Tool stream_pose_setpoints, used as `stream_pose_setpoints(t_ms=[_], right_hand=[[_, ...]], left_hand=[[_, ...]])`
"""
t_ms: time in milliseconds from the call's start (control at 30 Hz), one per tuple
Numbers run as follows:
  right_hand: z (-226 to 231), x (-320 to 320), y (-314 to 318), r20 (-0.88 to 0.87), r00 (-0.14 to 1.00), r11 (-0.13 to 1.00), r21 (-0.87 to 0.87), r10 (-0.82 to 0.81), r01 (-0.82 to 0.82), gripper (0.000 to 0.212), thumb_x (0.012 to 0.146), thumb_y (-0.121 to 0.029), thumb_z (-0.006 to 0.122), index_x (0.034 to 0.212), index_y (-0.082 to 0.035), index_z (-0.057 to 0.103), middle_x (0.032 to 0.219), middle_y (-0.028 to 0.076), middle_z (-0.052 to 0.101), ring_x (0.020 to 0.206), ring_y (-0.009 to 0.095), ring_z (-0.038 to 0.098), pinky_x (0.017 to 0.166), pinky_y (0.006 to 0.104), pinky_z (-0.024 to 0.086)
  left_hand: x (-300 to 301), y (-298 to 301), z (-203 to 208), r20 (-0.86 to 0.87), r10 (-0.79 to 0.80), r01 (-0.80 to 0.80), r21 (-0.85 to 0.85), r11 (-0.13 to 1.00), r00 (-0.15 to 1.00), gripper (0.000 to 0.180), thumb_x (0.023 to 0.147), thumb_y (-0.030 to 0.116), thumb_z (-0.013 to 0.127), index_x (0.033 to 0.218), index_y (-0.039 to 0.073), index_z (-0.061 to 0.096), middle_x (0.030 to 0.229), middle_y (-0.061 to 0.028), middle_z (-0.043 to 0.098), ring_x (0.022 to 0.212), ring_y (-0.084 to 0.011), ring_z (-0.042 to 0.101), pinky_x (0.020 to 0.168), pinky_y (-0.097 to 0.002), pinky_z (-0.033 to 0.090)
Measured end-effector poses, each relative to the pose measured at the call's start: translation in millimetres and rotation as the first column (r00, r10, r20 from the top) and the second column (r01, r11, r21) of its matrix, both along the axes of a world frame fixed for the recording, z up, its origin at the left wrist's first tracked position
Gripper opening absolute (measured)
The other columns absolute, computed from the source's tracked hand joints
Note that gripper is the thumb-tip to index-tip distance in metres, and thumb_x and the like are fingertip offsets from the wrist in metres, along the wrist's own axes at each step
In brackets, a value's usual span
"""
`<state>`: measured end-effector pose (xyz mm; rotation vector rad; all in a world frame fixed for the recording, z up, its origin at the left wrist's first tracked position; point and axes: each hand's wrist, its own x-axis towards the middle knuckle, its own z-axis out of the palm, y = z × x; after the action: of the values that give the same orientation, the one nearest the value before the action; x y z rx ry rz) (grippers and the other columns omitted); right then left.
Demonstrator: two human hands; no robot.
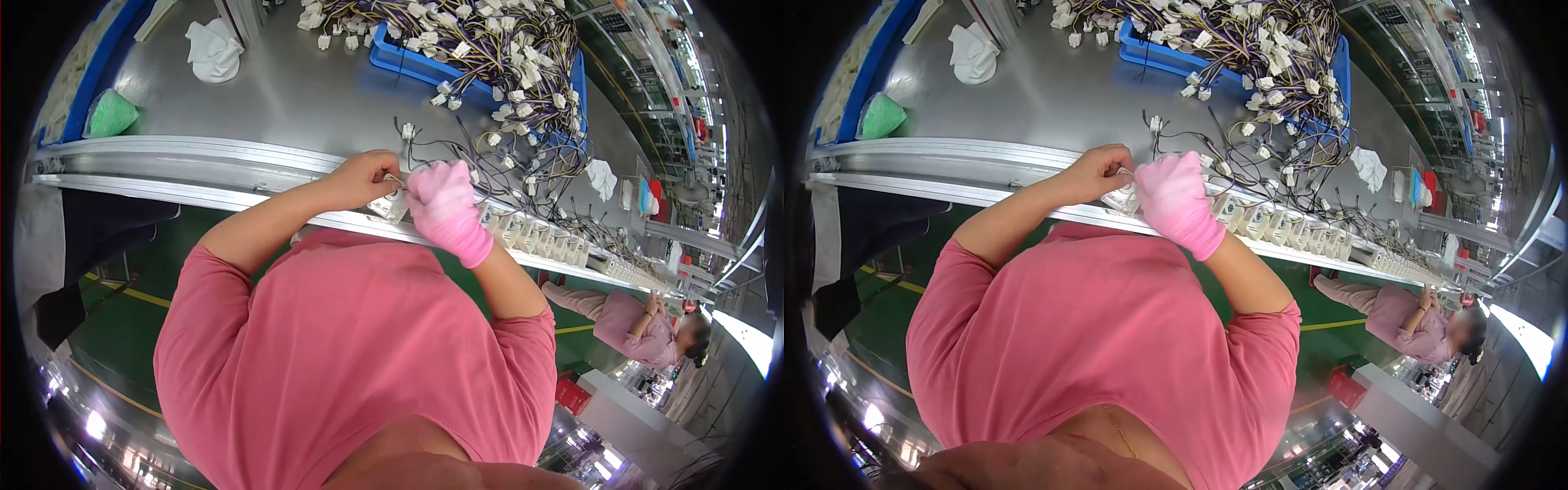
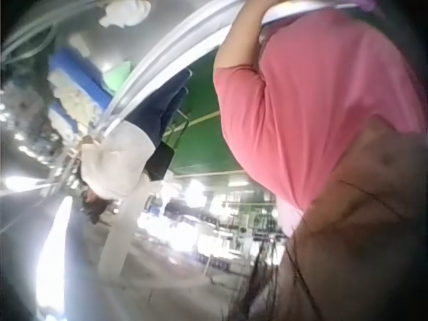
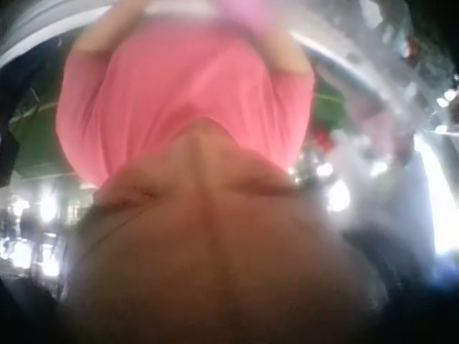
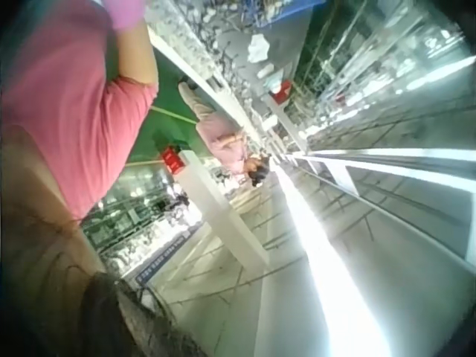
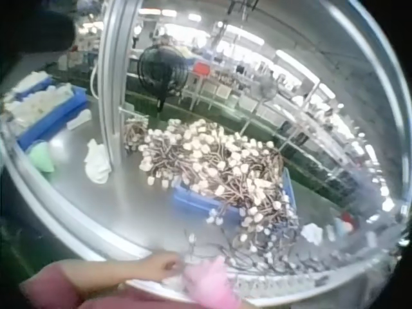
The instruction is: Assembling wire harnesses into plastic housings on a factory production line.
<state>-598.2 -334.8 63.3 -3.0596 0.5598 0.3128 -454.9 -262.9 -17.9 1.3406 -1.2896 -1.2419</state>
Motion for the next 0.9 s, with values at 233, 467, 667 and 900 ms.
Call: stream_pose_setpoints(t_ms=[233, 467, 667, 900], right_hand=[[4.1, 8.6, -2.8, -0.04, 0.999, 0.996, 0.081, -0.021, 0.024, 0.007, 0.067, -0.018, 0.06, 0.064, -0.011, 0.058, 0.063, 0.009, 0.056, 0.064, 0.028, 0.054, 0.066, 0.0368, 0.037], [14.2, -15.7, -16.8, 0.443, 0.87, 0.958, 0.269, -0.216, 0.101, 0.035, 0.067, -0.014, 0.062, 0.102, -0.011, 0.06, 0.084, 0.004, 0.06, 0.09, 0.024, 0.051, 0.093, 0.0362, 0.035], [7.1, -47.9, -22.8, 0.515, 0.741, 0.9, 0.31, -0.431, 0.308, 0.033, 0.07, -0.009, 0.059, 0.103, -0.011, 0.06, 0.093, 0.005, 0.061, 0.092, 0.026, 0.052, 0.09, 0.0353, 0.037], [-21.5, -63.3, -13.1, 0.599, 0.679, 0.902, 0.216, -0.425, 0.374, 0.03, 0.073, -0.022, 0.056, 0.1, -0.01, 0.056, 0.083, 0.007, 0.057, 0.087, 0.025, 0.052, 0.095, 0.042, 0.03]], left_hand=[[1.3, -0.7, -0.8, 0.033, -0.034, 0.035, -0.027, 0.999, 0.999, 0.012, 0.076, 0.01, 0.062, 0.08, 0.001, 0.054, 0.073, -0.0071, 0.049, 0.061, -0.0142, 0.045, 0.055, -0.0294, 0.037], [1.1, 6.8, -0.8, 0.054, -0.023, 0.025, -0.044, 0.999, 0.998, 0.014, 0.076, 0.011, 0.061, 0.086, 0.002, 0.055, 0.075, -0.0061, 0.051, 0.062, -0.0116, 0.047, 0.056, -0.0279, 0.039], [-1.0, 4.6, 6.6, 0.05, 0.17, -0.161, -0.155, 0.975, 0.984, 0.019, 0.078, 0.011, 0.059, 0.094, 0.002, 0.053, 0.084, -0.0105, 0.054, 0.069, -0.0188, 0.054, 0.063, -0.028, 0.044], [11.5, 28.3, 20.7, 0.357, 0.03, -0.071, 0.101, 0.992, 0.934, 0.03, 0.086, 0.029, 0.051, 0.089, -0.001, 0.058, 0.071, -0.0144, 0.058, 0.067, -0.0241, 0.057, 0.065, -0.031, 0.044]])
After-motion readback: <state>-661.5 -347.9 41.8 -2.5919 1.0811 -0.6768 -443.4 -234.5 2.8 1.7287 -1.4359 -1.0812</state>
